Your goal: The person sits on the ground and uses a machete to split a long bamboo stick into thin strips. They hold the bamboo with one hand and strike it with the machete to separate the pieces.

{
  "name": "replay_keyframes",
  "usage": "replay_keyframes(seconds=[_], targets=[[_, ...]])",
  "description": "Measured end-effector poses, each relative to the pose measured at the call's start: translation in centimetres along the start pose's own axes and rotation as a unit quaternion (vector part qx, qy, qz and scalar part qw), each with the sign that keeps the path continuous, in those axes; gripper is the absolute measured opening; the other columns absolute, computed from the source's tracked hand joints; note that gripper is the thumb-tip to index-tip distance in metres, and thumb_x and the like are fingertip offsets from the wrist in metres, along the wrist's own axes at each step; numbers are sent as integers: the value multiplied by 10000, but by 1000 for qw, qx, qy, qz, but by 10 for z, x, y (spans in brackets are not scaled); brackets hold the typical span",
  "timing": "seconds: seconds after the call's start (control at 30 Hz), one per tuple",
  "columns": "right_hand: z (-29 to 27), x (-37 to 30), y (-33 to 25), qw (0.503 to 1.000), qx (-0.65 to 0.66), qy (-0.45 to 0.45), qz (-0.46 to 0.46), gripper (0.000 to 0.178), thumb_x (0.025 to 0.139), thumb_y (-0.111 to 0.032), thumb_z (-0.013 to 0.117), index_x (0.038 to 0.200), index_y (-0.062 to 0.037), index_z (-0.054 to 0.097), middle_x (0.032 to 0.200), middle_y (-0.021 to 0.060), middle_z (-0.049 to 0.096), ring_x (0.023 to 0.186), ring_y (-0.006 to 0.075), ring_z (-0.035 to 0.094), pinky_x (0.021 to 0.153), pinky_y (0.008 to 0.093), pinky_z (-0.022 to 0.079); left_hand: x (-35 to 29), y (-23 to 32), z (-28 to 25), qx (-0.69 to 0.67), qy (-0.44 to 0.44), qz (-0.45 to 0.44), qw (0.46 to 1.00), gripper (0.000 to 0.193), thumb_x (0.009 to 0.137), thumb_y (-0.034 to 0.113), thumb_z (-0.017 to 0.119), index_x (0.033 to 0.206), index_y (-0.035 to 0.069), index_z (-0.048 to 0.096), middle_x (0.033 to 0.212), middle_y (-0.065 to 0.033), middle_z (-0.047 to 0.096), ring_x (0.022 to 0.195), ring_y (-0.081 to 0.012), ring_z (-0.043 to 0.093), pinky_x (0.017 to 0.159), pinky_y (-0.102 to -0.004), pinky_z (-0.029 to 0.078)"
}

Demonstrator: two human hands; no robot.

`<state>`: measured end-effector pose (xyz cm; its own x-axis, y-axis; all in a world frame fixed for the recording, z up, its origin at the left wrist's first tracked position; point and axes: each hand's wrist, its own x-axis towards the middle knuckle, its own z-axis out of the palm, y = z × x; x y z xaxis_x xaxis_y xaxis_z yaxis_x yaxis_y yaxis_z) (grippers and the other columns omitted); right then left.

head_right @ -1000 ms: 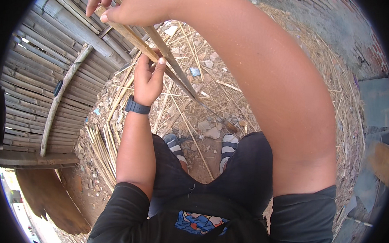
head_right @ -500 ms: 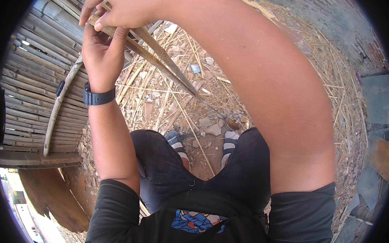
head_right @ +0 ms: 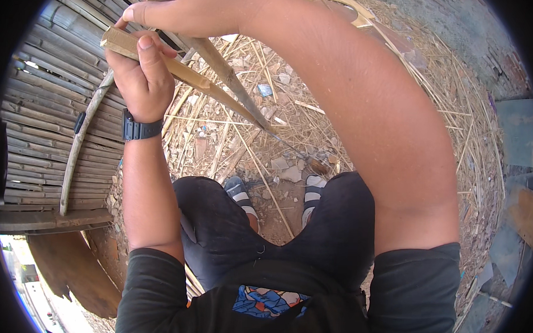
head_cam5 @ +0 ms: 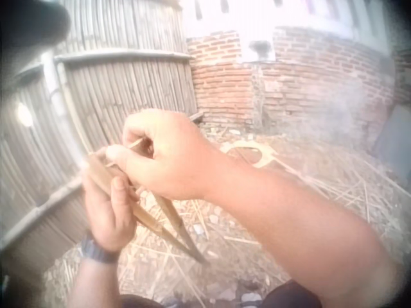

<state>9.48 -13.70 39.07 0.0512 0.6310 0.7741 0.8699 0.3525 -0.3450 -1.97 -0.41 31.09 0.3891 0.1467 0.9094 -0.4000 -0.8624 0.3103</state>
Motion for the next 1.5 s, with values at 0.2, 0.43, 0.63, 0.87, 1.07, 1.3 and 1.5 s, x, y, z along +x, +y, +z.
replay_keyframes(seconds=[0.2, 0.43, 0.63, 0.87, 1.07, 1.3, 1.5], targets=[[-8, -12, 9, 995, -28, 93, -23, 296, 851, -102, 636, 589, -111, 500, 601, 14, 523, 537, 95, 450, 499, 235, 388, -1, -16, 5, -26, -5, 29, 999, 510, 996, 227, 537, 1343, -79, 324, 851, -70, 607, 630, -128, 642, 576, -242, 528], [-23, -20, 5, 992, -53, 114, -3, 251, 799, -74, 649, 583, -77, 522, 621, 40, 573, 562, 107, 518, 510, 250, 434, -1, -16, 7, -35, 9, 3, 999, 517, 998, 241, 530, 1359, -69, 330, 856, -63, 605, 626, -132, 643, 578, -248, 527], [-29, -24, 5, 991, -69, 115, -8, 233, 780, -67, 654, 587, -66, 523, 631, 50, 585, 564, 111, 529, 517, 252, 442, 4, -8, 5, -17, -7, 2, 1000, 331, 1021, 277, 475, 1096, -25, 362, 740, -40, 600, 631, -113, 632, 1094, -428, 355], [-34, -28, 4, 993, -58, 103, -2, 225, 771, -49, 661, 592, -66, 526, 676, 59, 616, 613, 114, 561, 552, 264, 463, 2, -9, 4, -37, -9, -12, 999, 352, 1020, 288, 478, 1120, -25, 350, 754, -39, 587, 638, -116, 635, 1033, -404, 422], [-36, -27, 2, 993, -62, 105, 4, 217, 771, -48, 662, 597, -64, 534, 670, 60, 609, 613, 116, 558, 553, 262, 464, 2, -14, 4, -51, -12, -14, 999, 378, 1022, 276, 476, 1186, -34, 337, 796, -41, 590, 643, -115, 630, 847, -323, 524], [-19, -9, -1, 998, -20, 66, 0, 172, 768, -56, 643, 607, -39, 585, 653, 84, 625, 587, 112, 555, 522, 261, 449, 1, -12, 12, -22, -12, -20, 999, 402, 1005, 227, 533, 1250, -45, 364, 802, -38, 591, 659, -95, 609, 654, -239, 503], [-13, -3, 2, 999, 17, 38, 10, 182, 804, -86, 635, 628, -49, 612, 651, 79, 629, 595, 108, 563, 548, 256, 468, 4, -1, 9, 16, 6, -36, 999, 513, 803, 294, 817, 1143, 9, 560, 711, -6, 582, 613, -100, 557, 584, -249, 471]])
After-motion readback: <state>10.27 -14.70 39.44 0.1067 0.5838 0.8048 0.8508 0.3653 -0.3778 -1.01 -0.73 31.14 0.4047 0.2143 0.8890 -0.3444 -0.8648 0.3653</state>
